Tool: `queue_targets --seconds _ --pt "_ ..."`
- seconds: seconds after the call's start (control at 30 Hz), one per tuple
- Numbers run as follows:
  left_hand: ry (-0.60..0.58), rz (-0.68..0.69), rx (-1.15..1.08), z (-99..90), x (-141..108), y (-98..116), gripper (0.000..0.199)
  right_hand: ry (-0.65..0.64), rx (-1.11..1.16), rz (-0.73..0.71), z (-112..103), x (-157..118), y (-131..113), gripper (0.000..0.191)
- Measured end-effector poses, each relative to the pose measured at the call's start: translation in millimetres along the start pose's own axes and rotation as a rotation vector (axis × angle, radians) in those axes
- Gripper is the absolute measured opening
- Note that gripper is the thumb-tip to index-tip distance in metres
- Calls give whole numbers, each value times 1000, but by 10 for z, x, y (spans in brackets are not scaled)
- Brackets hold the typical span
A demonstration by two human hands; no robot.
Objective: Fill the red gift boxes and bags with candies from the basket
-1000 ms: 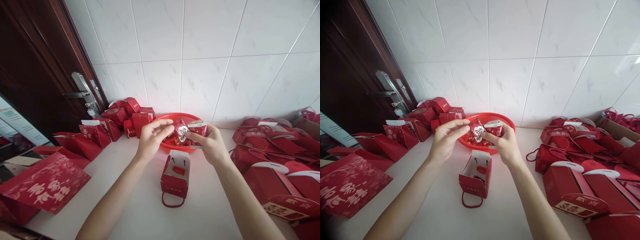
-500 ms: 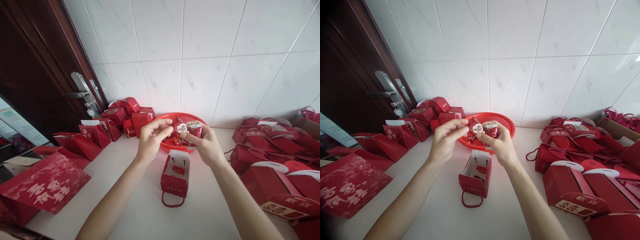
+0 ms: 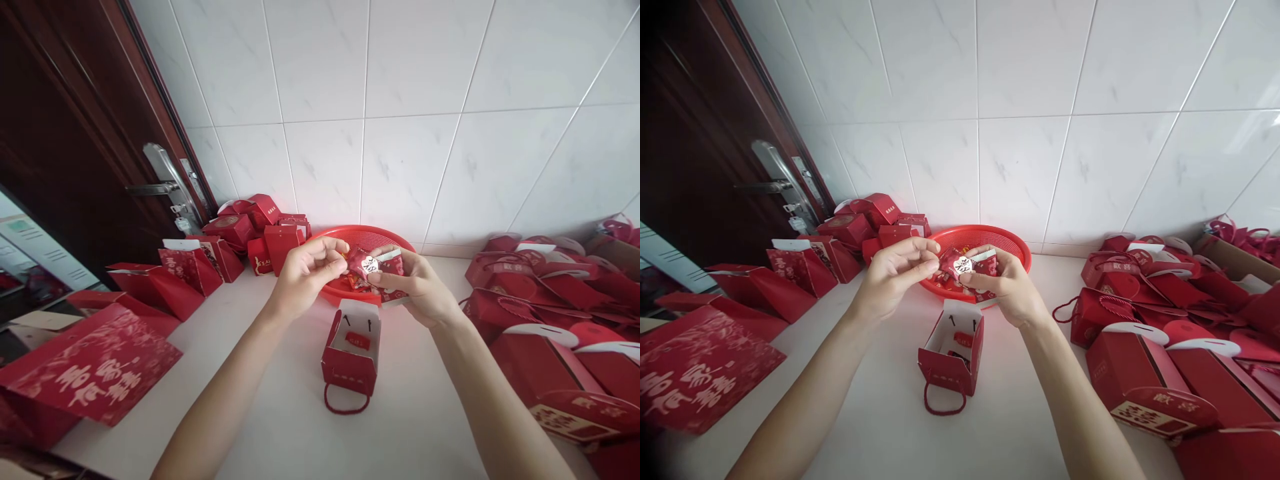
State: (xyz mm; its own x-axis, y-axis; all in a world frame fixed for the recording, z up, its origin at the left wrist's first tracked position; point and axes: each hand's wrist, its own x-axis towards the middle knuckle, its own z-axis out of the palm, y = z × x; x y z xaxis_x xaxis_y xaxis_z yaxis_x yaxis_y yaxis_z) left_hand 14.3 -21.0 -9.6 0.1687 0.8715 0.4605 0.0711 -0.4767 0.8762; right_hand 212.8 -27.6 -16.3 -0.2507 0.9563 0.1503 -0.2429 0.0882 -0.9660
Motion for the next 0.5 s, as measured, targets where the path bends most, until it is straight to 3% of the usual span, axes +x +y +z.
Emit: queue_targets --seconds 0.13,0.33,0.5 --pt "-23 -49 -84 -11 21 -37 17 -23 9 17 -14 0 -22 36" --pt "14 45 64 -13 13 25 20 32 45 -10 -24 14 -13 35" --pt "-97 43 206 -83 19 34 28 143 51 -91 -42 11 -32 35"
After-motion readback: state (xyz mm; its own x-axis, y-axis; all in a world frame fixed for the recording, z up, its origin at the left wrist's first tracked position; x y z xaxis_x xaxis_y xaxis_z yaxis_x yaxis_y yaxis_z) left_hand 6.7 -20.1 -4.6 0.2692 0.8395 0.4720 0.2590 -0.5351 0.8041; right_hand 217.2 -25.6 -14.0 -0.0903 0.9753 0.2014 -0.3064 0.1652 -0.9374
